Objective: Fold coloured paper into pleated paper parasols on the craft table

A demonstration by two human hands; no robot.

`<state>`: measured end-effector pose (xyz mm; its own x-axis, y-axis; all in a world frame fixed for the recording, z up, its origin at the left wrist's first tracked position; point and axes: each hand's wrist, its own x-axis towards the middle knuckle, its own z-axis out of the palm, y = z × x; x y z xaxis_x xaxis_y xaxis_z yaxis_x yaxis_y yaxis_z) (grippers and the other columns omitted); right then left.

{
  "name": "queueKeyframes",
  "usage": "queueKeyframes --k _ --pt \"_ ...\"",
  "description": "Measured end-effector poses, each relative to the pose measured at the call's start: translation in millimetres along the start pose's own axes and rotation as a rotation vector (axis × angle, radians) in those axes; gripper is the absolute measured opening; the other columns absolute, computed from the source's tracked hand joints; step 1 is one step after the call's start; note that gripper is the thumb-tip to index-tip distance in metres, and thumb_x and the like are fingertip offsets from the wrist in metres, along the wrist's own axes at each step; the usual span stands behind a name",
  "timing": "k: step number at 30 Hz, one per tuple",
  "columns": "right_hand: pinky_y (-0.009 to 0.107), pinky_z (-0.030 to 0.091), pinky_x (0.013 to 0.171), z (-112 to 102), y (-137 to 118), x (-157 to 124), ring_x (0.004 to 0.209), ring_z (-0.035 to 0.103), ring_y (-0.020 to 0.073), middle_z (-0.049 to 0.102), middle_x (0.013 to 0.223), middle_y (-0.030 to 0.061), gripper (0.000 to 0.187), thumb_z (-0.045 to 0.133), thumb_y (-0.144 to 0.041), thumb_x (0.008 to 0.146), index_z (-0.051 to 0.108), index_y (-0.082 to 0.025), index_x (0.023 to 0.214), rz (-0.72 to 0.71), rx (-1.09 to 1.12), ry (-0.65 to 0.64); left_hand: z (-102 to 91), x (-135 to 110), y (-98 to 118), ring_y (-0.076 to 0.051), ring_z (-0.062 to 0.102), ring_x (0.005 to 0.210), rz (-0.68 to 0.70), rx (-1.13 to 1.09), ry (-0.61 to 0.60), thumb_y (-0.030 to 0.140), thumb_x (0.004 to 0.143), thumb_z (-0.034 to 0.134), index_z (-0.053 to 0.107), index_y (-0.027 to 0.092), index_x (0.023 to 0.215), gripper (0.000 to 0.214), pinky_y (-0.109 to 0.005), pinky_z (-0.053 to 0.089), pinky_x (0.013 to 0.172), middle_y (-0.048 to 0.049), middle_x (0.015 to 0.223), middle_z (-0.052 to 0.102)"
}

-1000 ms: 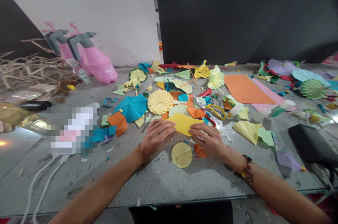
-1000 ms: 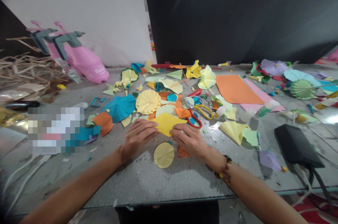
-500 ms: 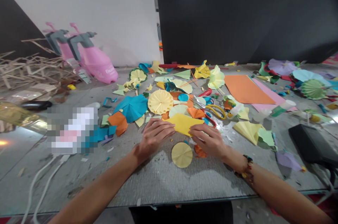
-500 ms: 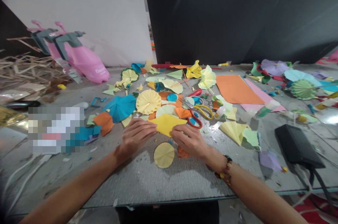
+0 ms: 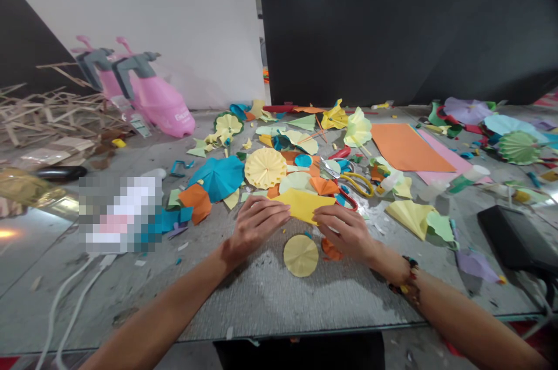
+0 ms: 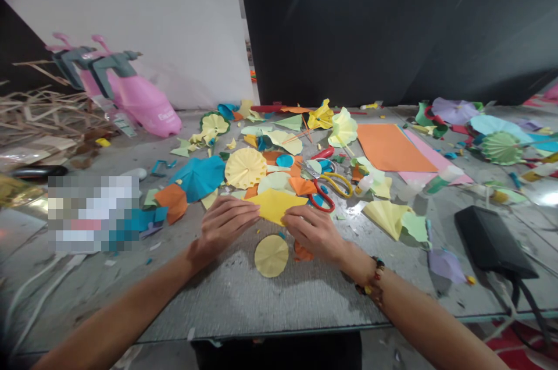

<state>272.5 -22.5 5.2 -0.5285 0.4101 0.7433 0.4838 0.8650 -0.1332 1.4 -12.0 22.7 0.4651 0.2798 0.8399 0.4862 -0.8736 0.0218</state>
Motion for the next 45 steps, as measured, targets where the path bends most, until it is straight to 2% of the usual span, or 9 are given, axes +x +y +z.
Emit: queueKeyframes --k 13,19,24,26,30,35,38,40,45 --pt "0.03 0.062 0.083 -0.4 -0.7 1.0 0.097 0.074 0.0178 0.076 0.106 0.0081 0.022 0.058 -0.009 0.099 0.065 -0.022 0.116 -0.006 0.012 -0.007 2.3 -3.1 -0.2 -0.017 0.076 0.097 -0.03 -0.015 0.039 0.013 0.091 0.076 0.071 0.019 0.11 0.021 -0.033 0.054 0.088 -0.0015 0.102 0.081" --pt "0.028 0.062 0.078 -1.7 -3.5 5.4 0.091 0.074 0.0169 0.076 0.102 0.0079 0.015 0.061 -0.009 0.098 0.064 -0.021 0.106 -0.024 -0.014 0.023 8.8 -8.3 -4.2 -0.016 0.076 0.1 -0.04 0.019 -0.05 0.016 0.095 0.072 0.07 0.021 0.118 0.024 -0.034 0.053 0.09 -0.002 0.109 0.081" --pt "0.031 0.062 0.085 0.2 -2.0 3.2 0.097 0.074 0.0189 0.076 0.105 0.0084 0.014 0.069 -0.014 0.095 0.065 -0.02 0.107 -0.025 -0.04 0.041 14.8 -12.4 -6.1 -0.017 0.074 0.104 -0.039 -0.015 -0.084 0.015 0.098 0.068 0.068 0.02 0.122 0.025 -0.034 0.051 0.092 -0.0039 0.112 0.08" --pt "0.032 0.061 0.086 0.5 0.1 0.9 0.1 0.073 0.0193 0.076 0.106 0.0084 0.013 0.066 -0.011 0.096 0.065 -0.02 0.105 -0.017 -0.048 0.02 15.1 -11.2 -4.5 -0.017 0.074 0.104 -0.035 -0.019 -0.103 0.015 0.099 0.067 0.068 0.019 0.122 0.024 -0.033 0.051 0.092 -0.0049 0.113 0.079" --pt "0.032 0.057 0.086 -1.5 2.0 -0.8 0.102 0.071 0.0187 0.076 0.106 0.0071 0.024 0.056 0.002 0.094 0.065 -0.02 0.096 -0.055 -0.046 -0.024 13.3 -7.0 -0.6 -0.017 0.073 0.103 -0.041 0.008 -0.175 0.018 0.101 0.064 0.067 0.016 0.121 0.021 -0.033 0.05 0.092 -0.0065 0.115 0.078" --pt "0.031 0.047 0.08 -4.0 -0.7 4.0 0.097 0.071 0.0166 0.078 0.101 0.002 0.018 0.063 -0.004 0.094 0.065 -0.021 0.089 -0.05 -0.112 0.007 11.1 -5.7 -0.4 -0.019 0.071 0.104 0.009 0.067 -0.238 0.017 0.104 0.058 0.066 0.015 0.124 0.022 -0.034 0.049 0.092 -0.0073 0.117 0.077" --pt "0.034 0.042 0.081 -3.8 -1.2 5.6 0.092 0.069 0.0171 0.079 0.097 -0.0004 0.013 0.069 -0.012 0.094 0.069 -0.023 0.099 -0.026 -0.161 0.026 9.9 -6.7 -0.5 -0.018 0.071 0.105 0.026 0.063 -0.255 0.016 0.103 0.058 0.067 0.016 0.123 0.022 -0.034 0.048 0.096 -0.0065 0.116 0.077" --pt "0.036 0.04 0.081 -3.5 -1.0 5.8 0.089 0.067 0.018 0.078 0.096 0.0 0.021 0.069 -0.014 0.095 0.071 -0.025 0.113 -0.018 -0.189 0.006 8.4 -7.0 0.3 -0.018 0.071 0.107 0.033 0.061 -0.253 0.015 0.103 0.058 0.067 0.016 0.124 0.022 -0.035 0.048 0.098 -0.0058 0.115 0.078" --pt "0.036 0.037 0.081 -4.5 -2.1 8.2 0.085 0.062 0.0172 0.076 0.092 0.0002 0.032 0.056 -0.007 0.098 0.071 -0.026 0.12 -0.023 -0.21 -0.027 3.5 -4.4 3.2 -0.017 0.071 0.106 0.056 0.07 -0.222 0.014 0.103 0.058 0.068 0.017 0.121 0.021 -0.034 0.048 0.095 -0.0047 0.112 0.079"
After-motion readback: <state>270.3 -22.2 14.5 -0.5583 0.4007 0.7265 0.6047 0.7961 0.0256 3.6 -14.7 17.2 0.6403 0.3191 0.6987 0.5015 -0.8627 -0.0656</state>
